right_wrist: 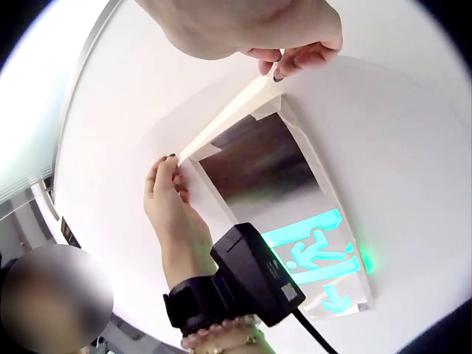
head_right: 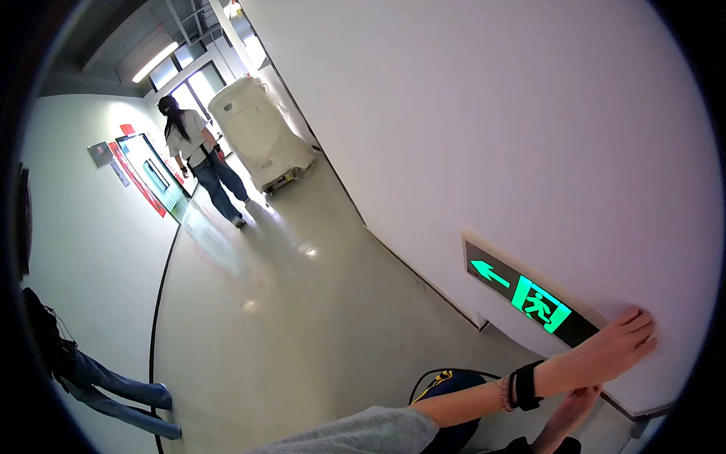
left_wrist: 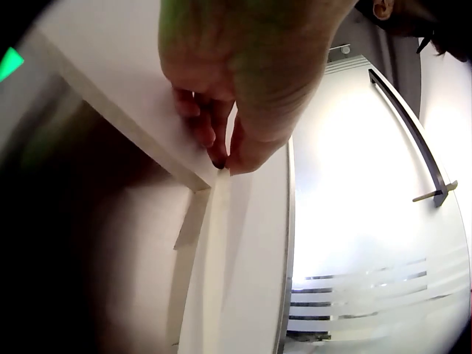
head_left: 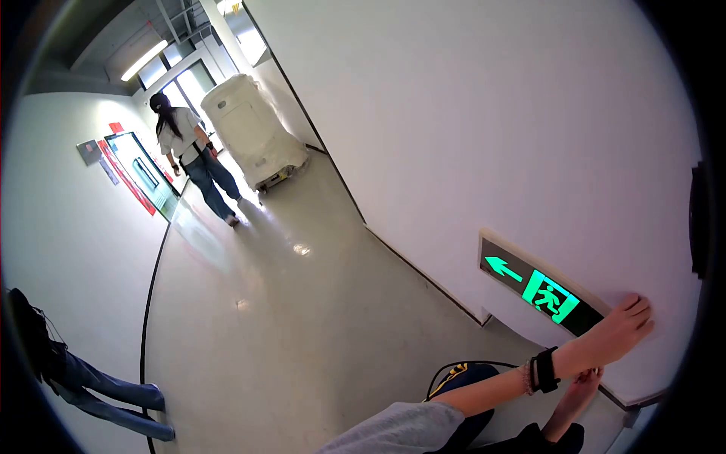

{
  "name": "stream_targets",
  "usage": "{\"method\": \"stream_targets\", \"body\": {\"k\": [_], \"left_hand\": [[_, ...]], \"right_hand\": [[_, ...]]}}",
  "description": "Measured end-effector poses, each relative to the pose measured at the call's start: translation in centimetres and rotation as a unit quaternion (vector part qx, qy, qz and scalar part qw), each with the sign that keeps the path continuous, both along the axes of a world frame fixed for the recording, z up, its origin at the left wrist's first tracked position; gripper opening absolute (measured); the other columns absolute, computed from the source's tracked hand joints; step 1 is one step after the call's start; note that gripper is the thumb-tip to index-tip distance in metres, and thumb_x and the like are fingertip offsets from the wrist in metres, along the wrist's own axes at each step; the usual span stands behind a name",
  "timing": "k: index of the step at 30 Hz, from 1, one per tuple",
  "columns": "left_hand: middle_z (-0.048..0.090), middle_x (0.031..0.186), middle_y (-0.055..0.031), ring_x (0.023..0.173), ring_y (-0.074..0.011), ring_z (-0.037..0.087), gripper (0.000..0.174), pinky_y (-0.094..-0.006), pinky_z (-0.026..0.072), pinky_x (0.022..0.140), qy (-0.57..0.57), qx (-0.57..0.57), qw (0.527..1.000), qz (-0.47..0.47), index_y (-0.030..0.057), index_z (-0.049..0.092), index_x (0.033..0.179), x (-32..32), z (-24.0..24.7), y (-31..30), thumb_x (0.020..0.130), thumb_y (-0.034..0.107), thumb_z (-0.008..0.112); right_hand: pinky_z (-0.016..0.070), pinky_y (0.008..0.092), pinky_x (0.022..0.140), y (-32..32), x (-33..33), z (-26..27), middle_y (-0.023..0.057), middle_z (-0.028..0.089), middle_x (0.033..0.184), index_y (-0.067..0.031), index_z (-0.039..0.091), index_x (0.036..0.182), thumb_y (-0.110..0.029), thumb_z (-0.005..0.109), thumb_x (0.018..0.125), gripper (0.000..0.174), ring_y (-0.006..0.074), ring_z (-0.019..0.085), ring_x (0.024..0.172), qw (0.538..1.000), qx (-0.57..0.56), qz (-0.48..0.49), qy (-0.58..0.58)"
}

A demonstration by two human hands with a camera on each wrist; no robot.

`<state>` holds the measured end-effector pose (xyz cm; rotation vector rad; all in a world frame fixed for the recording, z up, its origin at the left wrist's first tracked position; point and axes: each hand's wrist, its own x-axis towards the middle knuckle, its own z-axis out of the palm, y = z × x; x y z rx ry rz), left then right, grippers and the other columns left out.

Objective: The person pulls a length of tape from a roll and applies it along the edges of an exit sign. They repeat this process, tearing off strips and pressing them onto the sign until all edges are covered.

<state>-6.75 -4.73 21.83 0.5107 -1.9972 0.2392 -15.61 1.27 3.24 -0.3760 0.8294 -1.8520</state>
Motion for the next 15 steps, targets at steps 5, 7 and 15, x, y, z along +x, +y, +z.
{"method": "stream_targets", "body": {"k": [5, 7, 15], "left_hand": [[0.054, 0.085, -0.0105, 0.095, -0.0245, 0.047, 0.017, -0.035, 0.0334, 0.089, 0.01, 0.039, 0.999, -0.035, 0.0014, 0.052, 0.08, -0.2, -0.2, 0.2, 0.069, 0.014, 0.054], [0.054, 0.085, -0.01, 0.094, -0.0248, 0.046, 0.018, -0.0361, 0.0326, 0.09, 0.004, 0.001, 1.0, -0.011, 0.0016, 0.052, 0.082, -0.6, -0.8, 0.1, 0.068, 0.014, 0.055], [0.054, 0.099, -0.0176, 0.098, -0.0294, 0.05, 0.023, -0.0385, 0.0386, 0.089, -0.016, 0.073, 0.992, -0.1, -0.0007, 0.055, 0.088, -0.9, -1.6, 1.6, 0.069, 0.012, 0.055]], "right_hand": [[0.0399, 0.0208, 0.07, 0.4, -0.7, 0.2, 0.0017, 0.054, 0.092, -0.0033, 0.049, 0.108, -0.019, 0.041, 0.094, 0.023, 0.0089, 0.05, 0.079, 0.999, 0.02, 0.027, -0.01], [0.0388, 0.0277, 0.087, 0.8, -1.3, -0.4, 0.0048, 0.055, 0.106, -0.0022, 0.045, 0.114, -0.024, 0.04, 0.094, 0.03, 0.0144, 0.052, 0.096, 0.96, 0.08, 0.048, 0.266], [0.0436, 0.0292, 0.084, 2.0, -1.5, -0.9, 0.0103, 0.054, 0.11, 0.0005, 0.043, 0.119, -0.012, 0.049, 0.09, 0.032, 0.0186, 0.053, 0.099, 0.996, -0.069, 0.017, 0.048]]}}
